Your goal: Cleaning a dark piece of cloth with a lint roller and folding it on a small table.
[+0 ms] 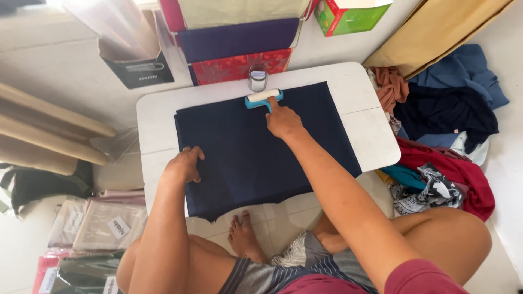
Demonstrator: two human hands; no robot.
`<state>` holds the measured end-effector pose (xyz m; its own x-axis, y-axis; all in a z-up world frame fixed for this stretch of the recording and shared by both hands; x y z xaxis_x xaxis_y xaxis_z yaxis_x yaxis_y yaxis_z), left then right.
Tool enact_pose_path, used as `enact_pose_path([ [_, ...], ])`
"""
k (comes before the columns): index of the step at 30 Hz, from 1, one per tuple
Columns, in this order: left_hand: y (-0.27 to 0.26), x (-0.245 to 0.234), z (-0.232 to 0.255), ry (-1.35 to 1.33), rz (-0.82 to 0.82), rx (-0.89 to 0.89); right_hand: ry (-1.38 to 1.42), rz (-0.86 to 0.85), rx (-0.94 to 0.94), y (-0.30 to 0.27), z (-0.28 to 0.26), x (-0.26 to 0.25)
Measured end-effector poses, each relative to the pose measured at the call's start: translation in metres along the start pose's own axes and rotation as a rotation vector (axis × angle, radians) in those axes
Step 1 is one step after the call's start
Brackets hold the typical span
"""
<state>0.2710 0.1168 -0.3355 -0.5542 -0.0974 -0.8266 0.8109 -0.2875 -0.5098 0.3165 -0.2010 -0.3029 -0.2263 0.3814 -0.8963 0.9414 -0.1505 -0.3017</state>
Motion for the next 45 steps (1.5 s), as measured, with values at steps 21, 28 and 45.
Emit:
enact_pose_path([
  [21,-0.027,-0.005,-0.037,-0.196,0.047,-0.051,-0.412,-0.243,-0.449,-0.184,0.044,-0.089],
  [28,-0.039,-0.028,-0.022,-0.207,0.130,0.009,-0.475,-0.232,-0.696,-0.165,-0.062,-0.011],
  [45,-0.086,-0.087,0.068,-0.162,0.252,0.149,-0.216,-0.235,-0.607,-0.151,-0.017,-0.013],
])
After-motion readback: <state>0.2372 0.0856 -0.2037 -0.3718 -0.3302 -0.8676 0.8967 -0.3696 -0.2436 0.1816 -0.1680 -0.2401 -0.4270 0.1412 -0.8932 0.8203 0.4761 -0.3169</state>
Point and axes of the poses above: each hand's wrist, its own y-axis towards the middle knuckle, its own x-axis out of the palm, z = x × y, the point moved 7 cm from there along y, towards the middle knuckle, and after that the axes turned 4 degrees about x, right-handed, at the moved point
